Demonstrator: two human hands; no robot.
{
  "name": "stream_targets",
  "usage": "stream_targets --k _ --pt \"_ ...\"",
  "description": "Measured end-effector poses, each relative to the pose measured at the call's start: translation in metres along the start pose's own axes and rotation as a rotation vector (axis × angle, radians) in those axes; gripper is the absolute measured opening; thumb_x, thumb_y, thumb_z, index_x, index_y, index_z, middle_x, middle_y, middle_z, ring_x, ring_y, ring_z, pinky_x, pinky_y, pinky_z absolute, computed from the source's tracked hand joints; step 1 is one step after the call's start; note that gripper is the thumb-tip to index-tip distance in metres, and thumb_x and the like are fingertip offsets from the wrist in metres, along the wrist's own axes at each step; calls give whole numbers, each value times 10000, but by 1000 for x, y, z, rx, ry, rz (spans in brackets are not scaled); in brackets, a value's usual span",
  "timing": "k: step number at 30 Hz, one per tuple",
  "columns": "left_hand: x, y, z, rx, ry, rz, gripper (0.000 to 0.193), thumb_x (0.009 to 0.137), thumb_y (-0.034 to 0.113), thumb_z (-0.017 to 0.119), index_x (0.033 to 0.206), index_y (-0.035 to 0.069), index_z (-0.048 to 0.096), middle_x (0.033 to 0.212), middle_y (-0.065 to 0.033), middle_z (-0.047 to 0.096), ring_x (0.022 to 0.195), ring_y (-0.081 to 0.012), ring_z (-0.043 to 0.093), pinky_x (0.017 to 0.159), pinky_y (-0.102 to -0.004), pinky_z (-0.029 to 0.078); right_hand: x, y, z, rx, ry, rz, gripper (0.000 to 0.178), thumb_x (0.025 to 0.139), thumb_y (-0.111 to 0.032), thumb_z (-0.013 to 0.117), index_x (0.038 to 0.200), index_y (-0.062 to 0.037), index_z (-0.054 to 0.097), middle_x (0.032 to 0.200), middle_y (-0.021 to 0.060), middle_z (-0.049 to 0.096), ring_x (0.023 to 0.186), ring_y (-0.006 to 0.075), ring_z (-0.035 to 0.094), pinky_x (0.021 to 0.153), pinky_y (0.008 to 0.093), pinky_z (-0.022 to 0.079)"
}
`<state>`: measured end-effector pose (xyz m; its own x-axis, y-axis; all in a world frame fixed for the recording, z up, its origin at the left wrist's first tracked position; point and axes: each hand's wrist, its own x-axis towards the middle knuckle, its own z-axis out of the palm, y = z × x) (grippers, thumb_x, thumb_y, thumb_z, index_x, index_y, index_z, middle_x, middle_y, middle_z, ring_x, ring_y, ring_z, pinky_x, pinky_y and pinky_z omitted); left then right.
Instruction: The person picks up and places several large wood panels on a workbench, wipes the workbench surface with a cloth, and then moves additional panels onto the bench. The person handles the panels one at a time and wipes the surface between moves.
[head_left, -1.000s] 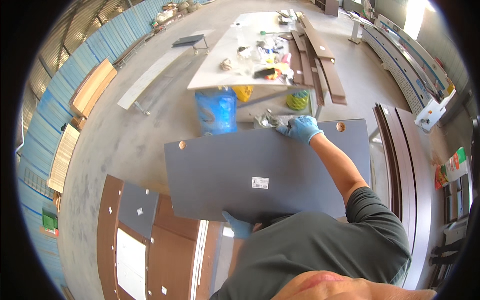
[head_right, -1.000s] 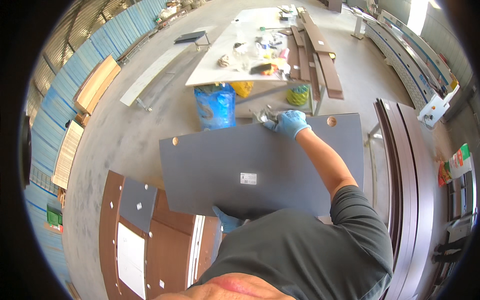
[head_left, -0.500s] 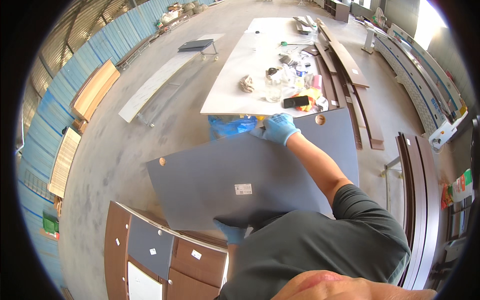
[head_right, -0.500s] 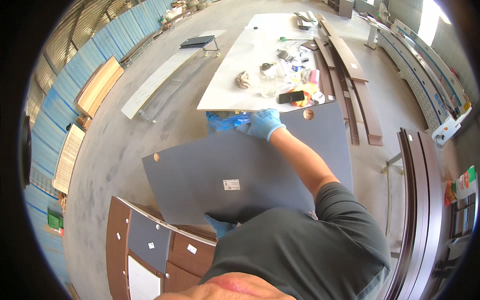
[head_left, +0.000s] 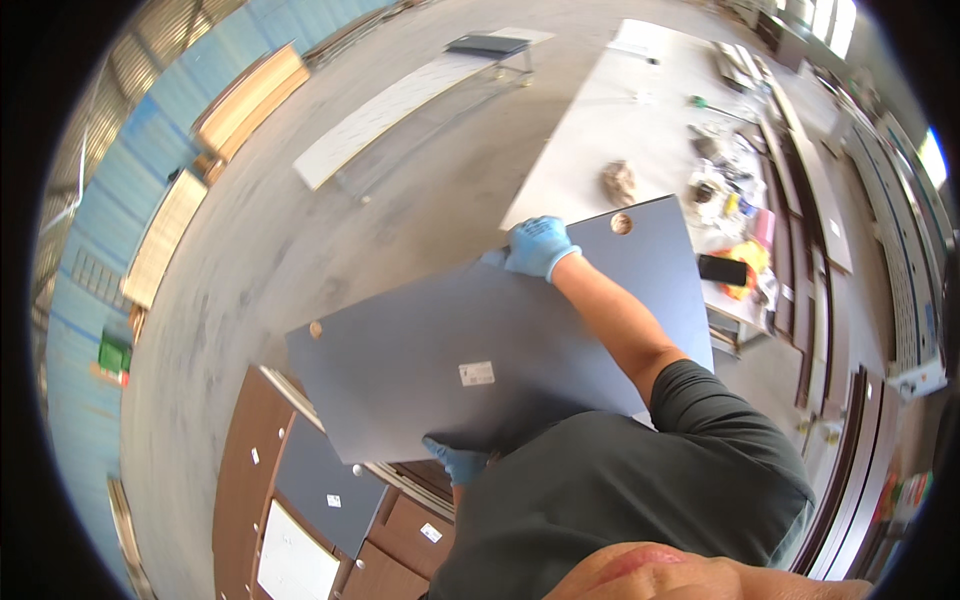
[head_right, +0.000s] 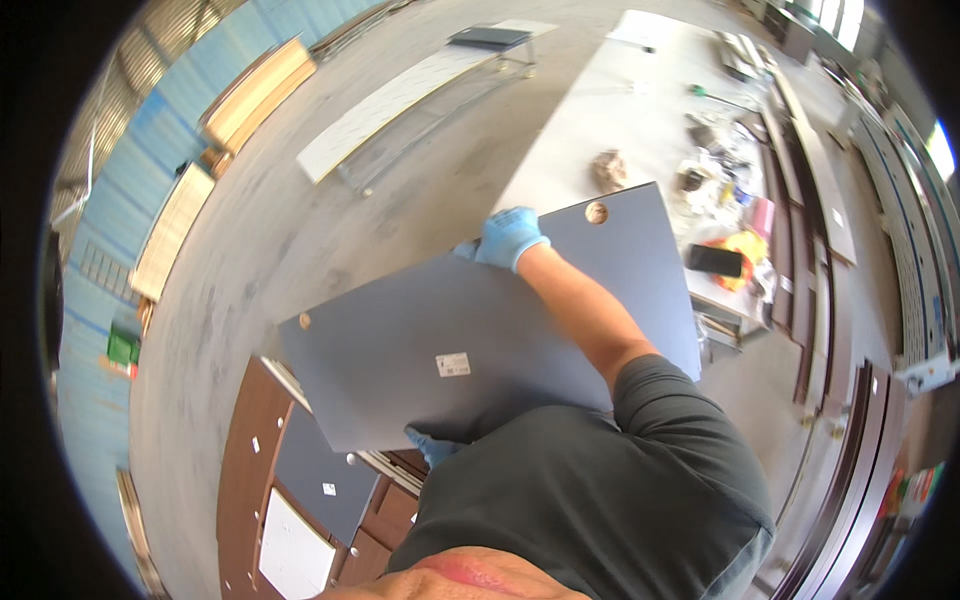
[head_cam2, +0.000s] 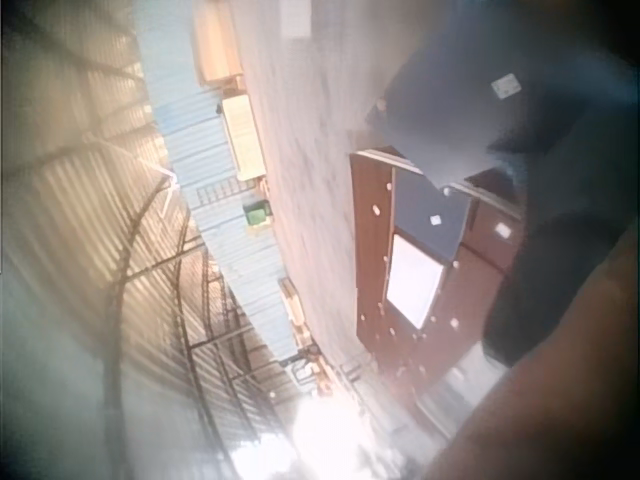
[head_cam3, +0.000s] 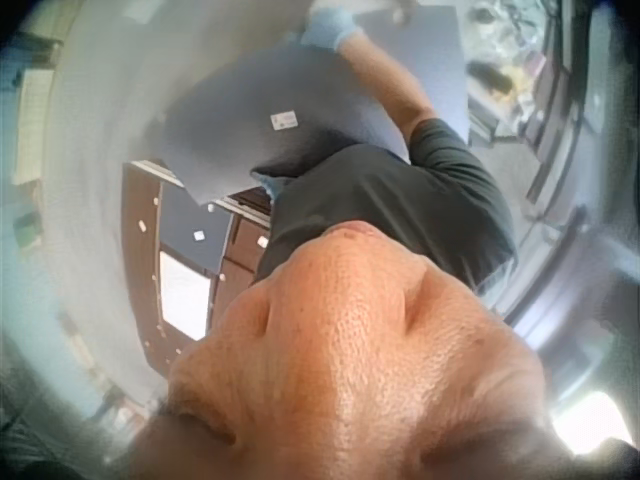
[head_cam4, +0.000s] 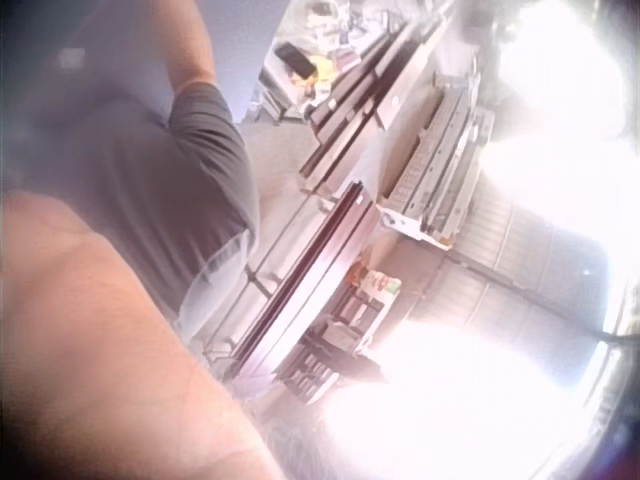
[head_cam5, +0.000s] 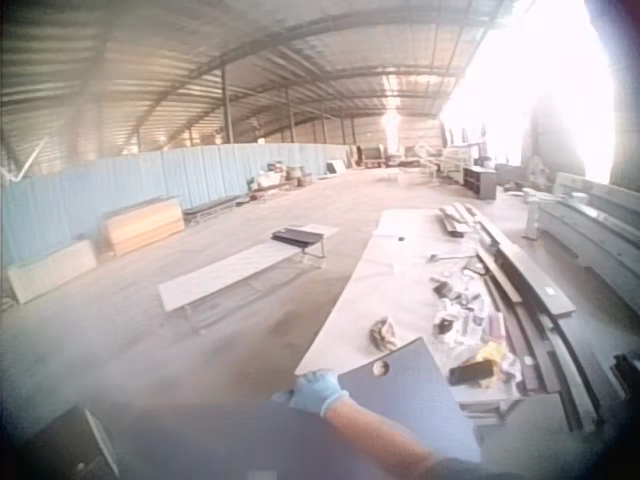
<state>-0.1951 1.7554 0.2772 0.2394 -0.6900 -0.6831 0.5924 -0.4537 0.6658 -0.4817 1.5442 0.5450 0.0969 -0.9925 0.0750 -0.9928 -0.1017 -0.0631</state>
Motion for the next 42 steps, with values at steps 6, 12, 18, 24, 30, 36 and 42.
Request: stream_targets --k 6,12,18,24,30,36,42 --pt "158 111 5 -672 -391 -6 836 1078 684 339 1669 106 215 1700 -84 346 1563 -284 279 1303 -551 32 171 -83 26 -22 24 -53 730 951 -784 476 1069 -159 835 1055 117 810 1032 321 767 890 426 574" --pt "262 224 3 -379 -106 -61 964 975 865 330 1653 179 325 1683 -85 365 1509 -346 369 1239 -574 310 309 -141 40 -43 -12 -14 710 950 -771 501 985 -147 837 990 126 803 988 337 762 867 436 577" --pt "369 330 67 -719 -295 -79 814 1065 734 293 1605 130 372 1660 -79 397 1508 -308 343 1285 -525 201 451 -175 46 1 67 -16 703 959 -719 555 849 -69 798 900 152 784 905 360 753 843 475 578" --pt "498 438 127 -492 -291 -7 949 967 865 349 1632 189 361 1660 -71 388 1497 -352 370 1210 -586 350 640 -203 64 2 7 -14 688 963 -712 548 883 -81 810 927 140 790 925 357 756 856 469 580" --pt "611 548 187 -610 -341 33 936 970 821 436 1649 187 317 1678 -65 355 1505 -342 350 1222 -564 334 843 -244 66 30 5 -83 708 949 -745 535 943 -98 822 962 130 796 957 346 757 869 455 578" --pt "760 620 239 -769 -853 149 911 1001 810 352 1651 172 345 1694 -89 359 1529 -368 339 1229 -619 308 1030 -272 95 -4 21 -147 718 948 -758 515 968 -112 828 993 107 803 975 330 761 877 446 582" --pt "905 765 292 -674 -314 -66 860 1033 734 406 1655 152 287 1667 -77 384 1534 -315 337 1257 -549 285 1228 -319 129 -13 -127 -75 741 946 -767 501 1008 -108 833 1036 130 802 1003 348 759 908 462 581"
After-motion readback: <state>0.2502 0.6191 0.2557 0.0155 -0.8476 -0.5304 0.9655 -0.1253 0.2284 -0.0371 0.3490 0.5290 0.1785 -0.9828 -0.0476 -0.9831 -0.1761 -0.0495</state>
